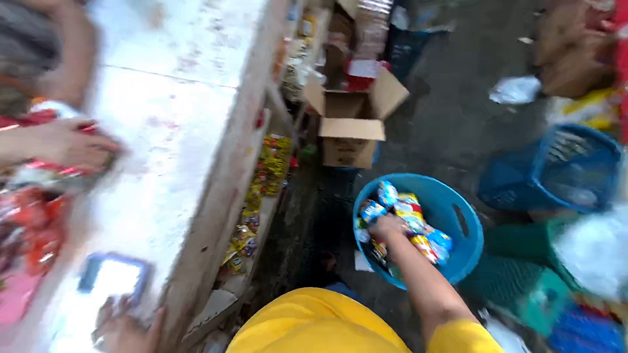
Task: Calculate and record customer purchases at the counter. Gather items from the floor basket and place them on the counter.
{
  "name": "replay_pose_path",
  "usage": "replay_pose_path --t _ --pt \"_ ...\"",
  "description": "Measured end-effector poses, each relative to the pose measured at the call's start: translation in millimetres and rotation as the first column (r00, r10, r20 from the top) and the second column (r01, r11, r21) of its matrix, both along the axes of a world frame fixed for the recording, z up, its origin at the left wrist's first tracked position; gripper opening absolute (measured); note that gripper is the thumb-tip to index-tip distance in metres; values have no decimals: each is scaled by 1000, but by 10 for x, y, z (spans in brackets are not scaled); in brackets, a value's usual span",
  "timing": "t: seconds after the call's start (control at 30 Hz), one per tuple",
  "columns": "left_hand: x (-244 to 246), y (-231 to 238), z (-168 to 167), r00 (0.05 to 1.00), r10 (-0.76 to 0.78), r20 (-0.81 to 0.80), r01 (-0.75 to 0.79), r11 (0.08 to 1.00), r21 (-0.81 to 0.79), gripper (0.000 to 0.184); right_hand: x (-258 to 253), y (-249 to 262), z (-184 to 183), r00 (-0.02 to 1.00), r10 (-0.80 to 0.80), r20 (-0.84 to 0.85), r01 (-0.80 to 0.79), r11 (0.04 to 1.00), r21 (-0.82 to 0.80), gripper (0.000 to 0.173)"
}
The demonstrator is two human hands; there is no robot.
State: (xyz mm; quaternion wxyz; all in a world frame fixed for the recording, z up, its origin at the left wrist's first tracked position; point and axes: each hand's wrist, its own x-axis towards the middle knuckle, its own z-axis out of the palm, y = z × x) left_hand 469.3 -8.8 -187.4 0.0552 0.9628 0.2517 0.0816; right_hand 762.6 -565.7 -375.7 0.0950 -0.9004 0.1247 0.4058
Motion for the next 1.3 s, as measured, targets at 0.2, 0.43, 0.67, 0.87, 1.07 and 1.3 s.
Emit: replay_pose_path --t 0.2,0.43,0.67,0.87,1.07,1.3 --pt "53 82 127 995 33 95 -33 999 1 79 97 86 707 978 86 189 -95 995 36 76" --pt "571 245 348 998 -52 -48 46 991 -122 73 343 1592 2279 624 216 751 -572 781 251 71" --pt "969 840 441 972 -125 -202 66 959 -274 70 -77 4177 3175 368 371 853 -879 438 189 72" --pt "534 1032 366 985 -104 -141 63 961 -268 63 -433 5920 3160 322 608 726 -921 377 93 75" --pt "260 1270 285 977 -195 -83 162 940 -300 60 -463 6878 2894 294 679 673 -931 363 40 86" --pt "465 1819 513 982 39 185 61 861 -504 70 -201 6805 3494 391 573 720 -899 406 165 50"
